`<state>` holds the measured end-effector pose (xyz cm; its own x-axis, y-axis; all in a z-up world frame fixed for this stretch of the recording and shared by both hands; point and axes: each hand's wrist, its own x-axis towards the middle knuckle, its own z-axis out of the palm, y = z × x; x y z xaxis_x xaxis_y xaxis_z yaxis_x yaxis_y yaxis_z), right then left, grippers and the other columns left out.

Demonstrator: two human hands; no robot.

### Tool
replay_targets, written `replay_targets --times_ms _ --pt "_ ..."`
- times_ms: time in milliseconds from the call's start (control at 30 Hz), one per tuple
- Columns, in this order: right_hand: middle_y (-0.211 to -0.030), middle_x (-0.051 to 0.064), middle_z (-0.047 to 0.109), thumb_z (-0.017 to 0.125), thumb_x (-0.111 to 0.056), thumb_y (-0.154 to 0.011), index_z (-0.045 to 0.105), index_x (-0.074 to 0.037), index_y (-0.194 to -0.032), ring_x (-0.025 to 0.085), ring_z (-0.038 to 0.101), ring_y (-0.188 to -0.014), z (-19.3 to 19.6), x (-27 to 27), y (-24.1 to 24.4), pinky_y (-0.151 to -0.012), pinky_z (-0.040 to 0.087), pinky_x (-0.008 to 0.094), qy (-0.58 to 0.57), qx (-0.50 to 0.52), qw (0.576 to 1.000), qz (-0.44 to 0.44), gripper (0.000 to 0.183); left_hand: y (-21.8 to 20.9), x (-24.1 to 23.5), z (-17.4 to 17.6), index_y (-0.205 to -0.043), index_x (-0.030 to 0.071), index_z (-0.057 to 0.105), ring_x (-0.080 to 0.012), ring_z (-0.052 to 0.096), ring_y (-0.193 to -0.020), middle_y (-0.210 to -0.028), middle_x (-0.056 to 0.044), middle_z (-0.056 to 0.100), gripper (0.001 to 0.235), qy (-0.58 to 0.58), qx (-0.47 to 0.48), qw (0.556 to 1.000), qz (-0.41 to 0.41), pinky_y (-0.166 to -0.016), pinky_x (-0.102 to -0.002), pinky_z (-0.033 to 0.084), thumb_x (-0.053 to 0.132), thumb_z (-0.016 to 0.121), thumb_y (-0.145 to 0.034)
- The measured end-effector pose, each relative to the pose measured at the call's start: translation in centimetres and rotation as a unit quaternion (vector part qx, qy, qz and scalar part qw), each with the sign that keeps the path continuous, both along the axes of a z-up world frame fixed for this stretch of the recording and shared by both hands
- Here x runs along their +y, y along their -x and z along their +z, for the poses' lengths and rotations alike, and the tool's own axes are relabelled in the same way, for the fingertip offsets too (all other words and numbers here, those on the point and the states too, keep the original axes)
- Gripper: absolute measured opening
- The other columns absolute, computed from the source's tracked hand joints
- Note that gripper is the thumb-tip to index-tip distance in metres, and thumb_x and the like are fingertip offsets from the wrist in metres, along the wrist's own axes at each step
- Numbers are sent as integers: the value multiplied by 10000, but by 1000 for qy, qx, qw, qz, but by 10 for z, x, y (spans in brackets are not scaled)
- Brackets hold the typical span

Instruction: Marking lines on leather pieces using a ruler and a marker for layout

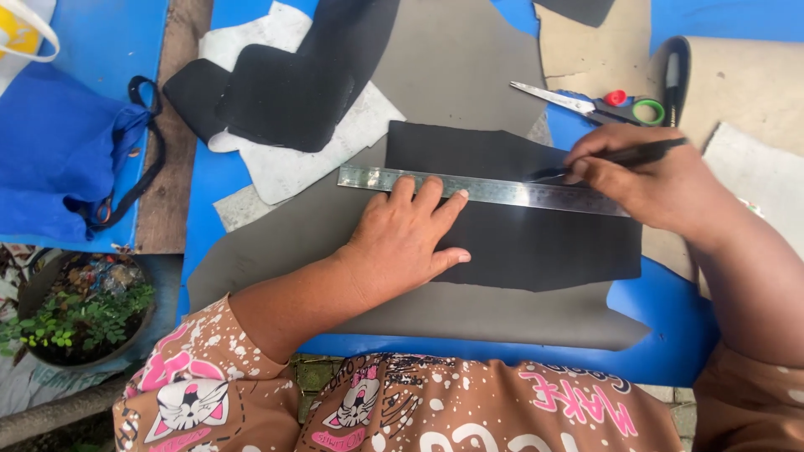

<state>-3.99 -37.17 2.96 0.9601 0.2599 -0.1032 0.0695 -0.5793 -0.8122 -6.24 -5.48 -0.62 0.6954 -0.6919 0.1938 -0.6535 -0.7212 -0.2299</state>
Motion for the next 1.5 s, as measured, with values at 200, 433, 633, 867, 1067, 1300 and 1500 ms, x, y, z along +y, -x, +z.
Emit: replay_targets --times_ms 200,433,633,867,1067,1300,1500 --pt "-894 59 758 616 -67 -956 762 -60 -1008 159 667 -807 9 -19 7 -737 520 302 49 26 998 -16 156 0 2 -1 -1330 290 631 -237 531 -887 -1161 -21 571 826 7 0 1000 -11 -573 -342 507 874 675 -747" --pt "-914 120 763 599 -27 -971 764 -10 -992 218 707 -826 13 -60 25 -778 550 339 99 36 992 -67 167 -1 1 2 -1335 283 634 -240 538 -905 -1157 -18 584 786 4 22 1000 -14 -550 -352 530 819 691 -763" --pt "-903 51 716 664 -25 -937 760 -70 -982 156 637 -806 5 -76 35 -768 472 290 119 -12 989 -90 115 -1 1 0 -1326 283 635 -240 544 -893 -1172 -27 587 770 11 18 1000 -12 -541 -343 528 804 712 -764" --pt "-790 34 726 673 -63 -958 764 -72 -952 148 607 -710 9 -78 44 -712 464 290 160 -14 982 -102 92 -2 1 2 -1325 280 631 -235 539 -883 -1168 -29 585 770 5 13 1000 -17 -543 -339 520 801 710 -764" --pt "-750 16 736 668 -68 -937 766 -93 -951 135 625 -687 15 -70 54 -712 465 273 162 -10 981 -102 103 -2 1 1 -1325 286 637 -231 543 -887 -1157 -20 587 773 2 7 1000 -16 -549 -335 521 808 710 -759" --pt "-766 6 761 735 -91 -881 793 -136 -948 160 660 -660 20 -53 61 -684 503 300 173 17 982 -75 100 -2 2 0 -1332 282 632 -240 549 -899 -1174 -26 582 782 1 10 1000 -17 -570 -353 530 805 714 -756" --pt "-795 -19 770 685 -153 -878 780 -181 -985 188 702 -692 14 -53 61 -718 514 319 216 -40 974 -62 145 -4 2 -2 -1356 271 628 -254 560 -932 -1189 -40 583 801 10 25 999 -17 -617 -371 552 788 726 -752"
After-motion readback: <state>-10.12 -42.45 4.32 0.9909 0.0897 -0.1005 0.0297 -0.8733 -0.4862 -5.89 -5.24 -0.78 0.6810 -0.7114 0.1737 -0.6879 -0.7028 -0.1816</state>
